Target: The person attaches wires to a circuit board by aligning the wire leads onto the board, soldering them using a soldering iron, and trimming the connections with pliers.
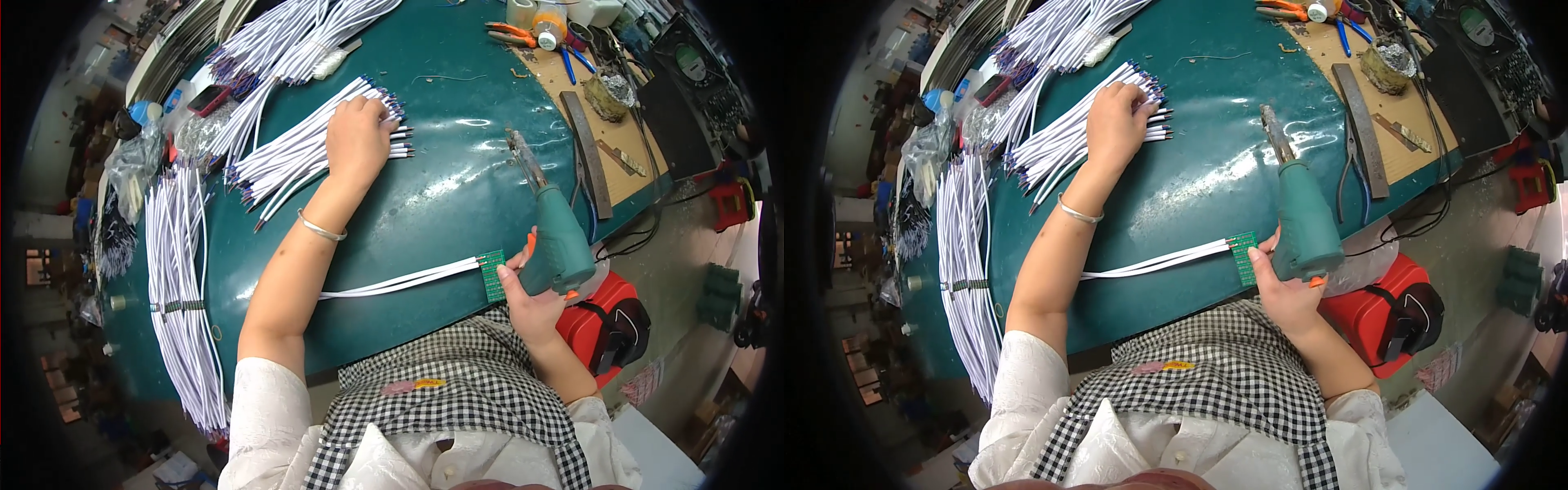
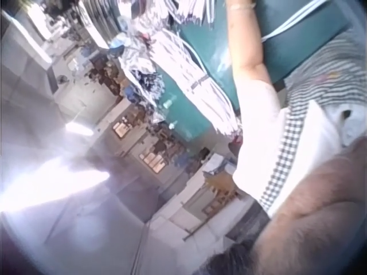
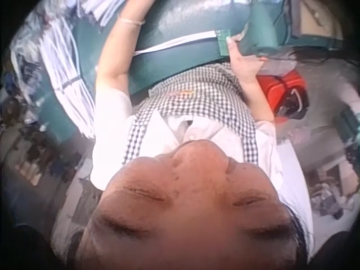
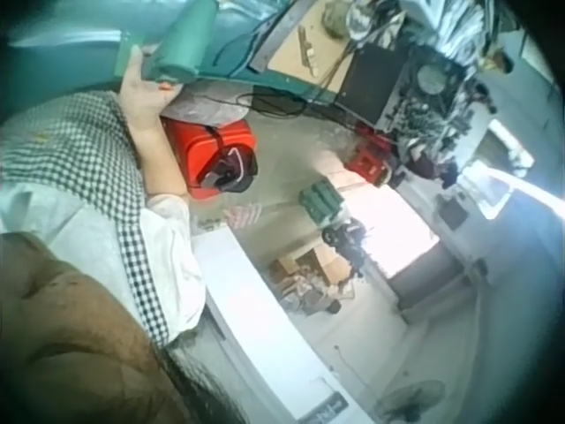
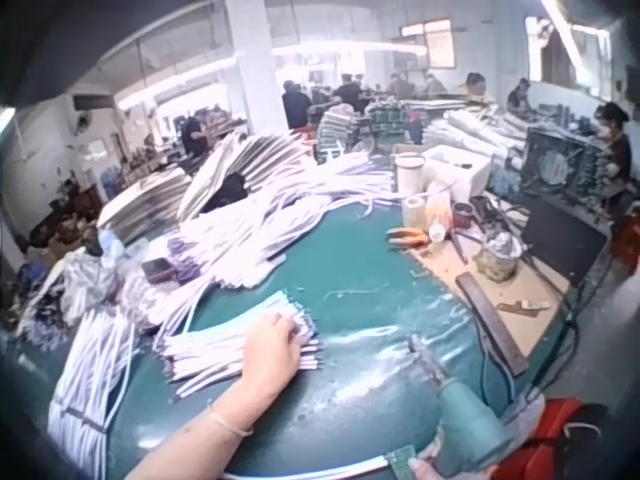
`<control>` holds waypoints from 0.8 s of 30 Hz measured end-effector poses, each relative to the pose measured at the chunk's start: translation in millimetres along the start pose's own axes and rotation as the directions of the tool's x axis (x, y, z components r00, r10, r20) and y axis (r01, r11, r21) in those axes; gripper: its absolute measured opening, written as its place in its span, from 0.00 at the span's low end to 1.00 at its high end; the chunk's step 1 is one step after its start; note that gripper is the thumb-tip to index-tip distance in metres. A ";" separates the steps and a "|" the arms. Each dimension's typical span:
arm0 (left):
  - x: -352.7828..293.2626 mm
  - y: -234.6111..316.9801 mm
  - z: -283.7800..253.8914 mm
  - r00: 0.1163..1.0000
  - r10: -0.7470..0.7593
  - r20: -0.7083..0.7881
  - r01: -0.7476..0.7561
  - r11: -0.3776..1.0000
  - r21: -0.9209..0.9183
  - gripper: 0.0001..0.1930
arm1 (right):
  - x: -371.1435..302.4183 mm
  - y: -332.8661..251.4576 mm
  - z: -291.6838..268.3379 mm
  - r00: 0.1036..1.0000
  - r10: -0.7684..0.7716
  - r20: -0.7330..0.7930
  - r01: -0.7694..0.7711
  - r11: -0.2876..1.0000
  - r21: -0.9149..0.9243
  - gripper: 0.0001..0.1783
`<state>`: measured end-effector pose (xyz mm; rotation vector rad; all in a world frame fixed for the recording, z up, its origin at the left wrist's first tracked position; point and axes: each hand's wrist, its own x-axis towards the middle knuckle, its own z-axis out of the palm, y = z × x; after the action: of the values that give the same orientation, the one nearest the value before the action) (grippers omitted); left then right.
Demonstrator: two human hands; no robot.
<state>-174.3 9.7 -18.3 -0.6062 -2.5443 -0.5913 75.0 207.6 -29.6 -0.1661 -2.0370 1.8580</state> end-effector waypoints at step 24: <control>-115.8 106.8 -76.2 0.949 0.291 0.120 -0.186 0.826 -0.533 0.14 | 10.4 -17.2 0.8 0.997 0.075 0.002 -0.075 0.991 0.113 0.36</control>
<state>-3.0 22.7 14.9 -1.2080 -2.4184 -1.1888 68.0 208.3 -10.8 -0.2165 -1.9420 2.0119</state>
